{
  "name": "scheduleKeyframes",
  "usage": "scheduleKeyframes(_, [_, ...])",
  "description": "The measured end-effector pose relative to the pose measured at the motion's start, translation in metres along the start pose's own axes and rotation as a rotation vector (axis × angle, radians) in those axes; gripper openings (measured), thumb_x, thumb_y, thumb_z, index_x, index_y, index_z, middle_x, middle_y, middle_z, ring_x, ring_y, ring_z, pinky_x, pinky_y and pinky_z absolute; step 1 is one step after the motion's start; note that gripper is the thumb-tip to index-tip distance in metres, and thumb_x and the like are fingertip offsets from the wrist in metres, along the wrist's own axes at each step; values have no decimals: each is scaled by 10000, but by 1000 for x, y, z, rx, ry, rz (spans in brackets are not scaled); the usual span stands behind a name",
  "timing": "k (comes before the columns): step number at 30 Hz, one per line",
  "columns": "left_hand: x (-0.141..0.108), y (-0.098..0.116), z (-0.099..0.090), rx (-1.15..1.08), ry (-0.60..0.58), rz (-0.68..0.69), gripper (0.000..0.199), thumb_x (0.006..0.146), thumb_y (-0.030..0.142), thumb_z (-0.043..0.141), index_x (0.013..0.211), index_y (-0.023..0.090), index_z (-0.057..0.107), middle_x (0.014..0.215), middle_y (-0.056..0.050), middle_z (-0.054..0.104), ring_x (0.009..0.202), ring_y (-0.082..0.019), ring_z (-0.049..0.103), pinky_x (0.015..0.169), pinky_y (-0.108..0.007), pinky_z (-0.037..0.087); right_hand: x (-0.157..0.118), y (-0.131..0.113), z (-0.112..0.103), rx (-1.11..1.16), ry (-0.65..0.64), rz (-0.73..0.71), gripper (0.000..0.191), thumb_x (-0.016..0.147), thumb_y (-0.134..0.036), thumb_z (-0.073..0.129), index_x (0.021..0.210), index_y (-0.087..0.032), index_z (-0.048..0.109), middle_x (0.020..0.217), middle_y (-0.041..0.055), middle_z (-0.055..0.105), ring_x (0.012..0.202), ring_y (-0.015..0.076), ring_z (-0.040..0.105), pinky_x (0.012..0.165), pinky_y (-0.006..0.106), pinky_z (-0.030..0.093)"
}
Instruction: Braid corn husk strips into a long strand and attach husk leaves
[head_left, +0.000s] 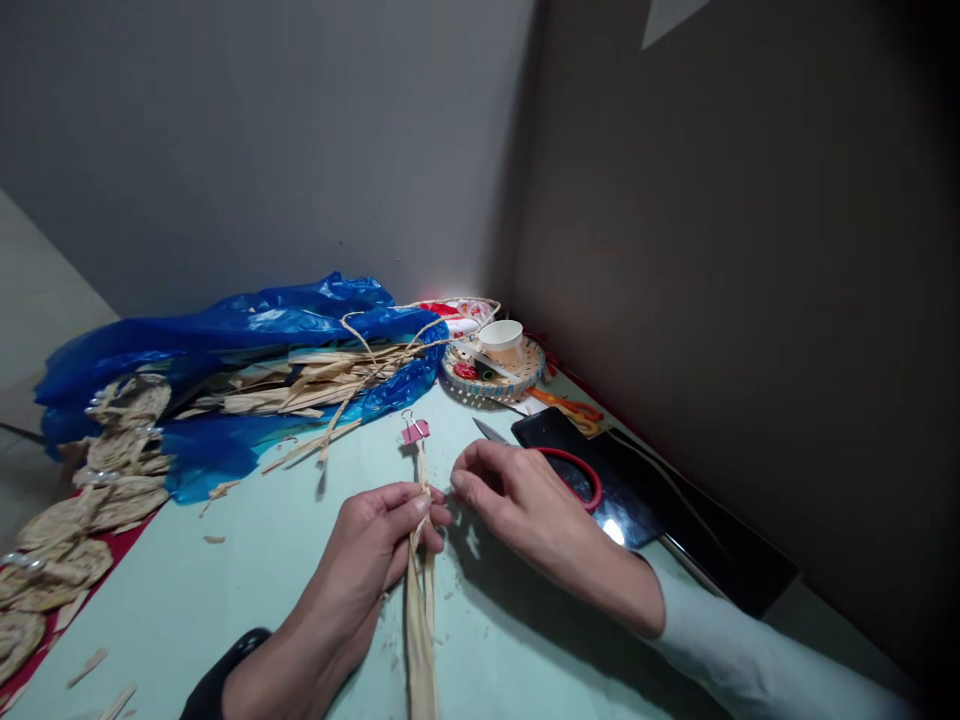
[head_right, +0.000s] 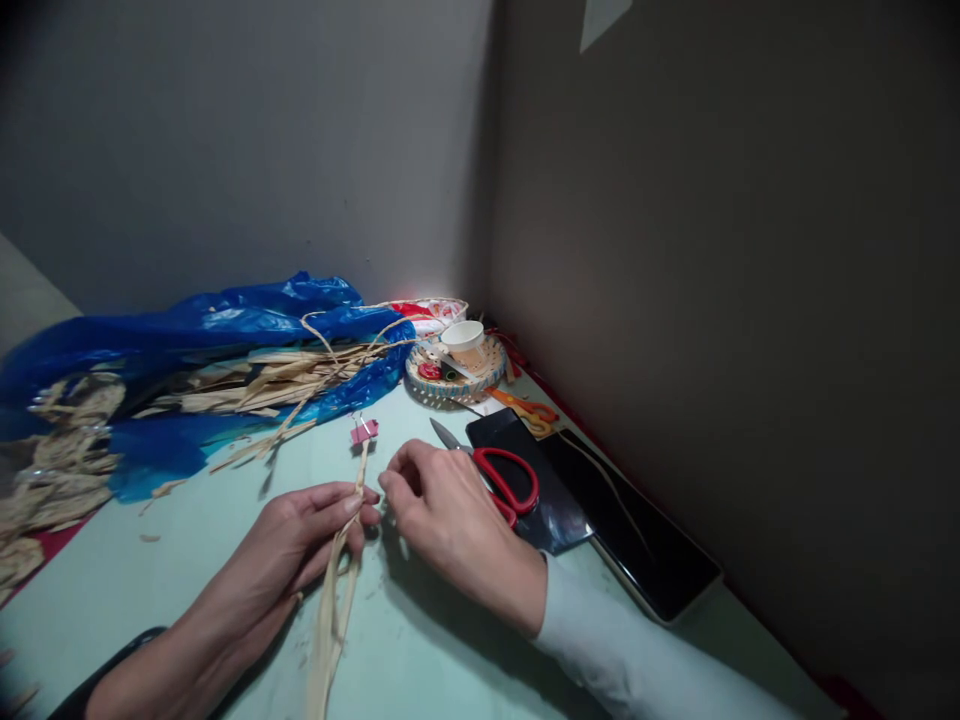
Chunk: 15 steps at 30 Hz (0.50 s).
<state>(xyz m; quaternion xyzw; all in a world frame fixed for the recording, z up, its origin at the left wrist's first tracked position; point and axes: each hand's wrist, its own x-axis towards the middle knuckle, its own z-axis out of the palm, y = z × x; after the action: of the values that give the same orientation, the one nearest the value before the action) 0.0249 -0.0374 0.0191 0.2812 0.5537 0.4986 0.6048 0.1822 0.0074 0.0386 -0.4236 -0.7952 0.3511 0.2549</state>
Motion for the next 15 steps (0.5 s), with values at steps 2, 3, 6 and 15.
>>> scheduleKeyframes(2, [0, -1, 0, -32, 6, -9, 201, 621, 255, 800, 730, 111, 712, 516, 7, 618, 444, -52, 484, 434, -121, 350, 4, 4, 6, 199, -127, 20, 156, 895, -275, 506, 872, -153, 599, 803, 32, 661, 719, 138, 562, 627, 240, 380])
scheduleKeyframes(3, [0, -1, 0, -60, 9, -10, 220, 602, 257, 811, 736, 113, 713, 492, 18, 603, 421, -49, 464, 423, -127, 348, 5, 4, 10, 318, -208, 41, 125, 879, -251, 512, 881, -151, 587, 819, 35, 659, 731, 140, 573, 639, 238, 404])
scheduleKeyframes(6, [-1, -2, 2, -133, 19, 4, 282, 520, 253, 849, 732, 126, 713, 529, 13, 636, 428, -64, 490, 472, -174, 433, 7, 1, 24, 604, -320, 129, 88, 834, -167, 505, 908, -150, 549, 842, 27, 624, 731, 133, 587, 648, 232, 455])
scheduleKeyframes(15, [-3, -6, 6, -101, 16, 78, 311, 566, 267, 822, 830, 126, 737, 404, 57, 528, 419, -82, 485, 500, -198, 443, 16, 21, 32, 674, -309, 112, 324, 788, -121, 552, 1107, -182, 540, 801, 1, 602, 608, 112, 564, 569, 227, 461])
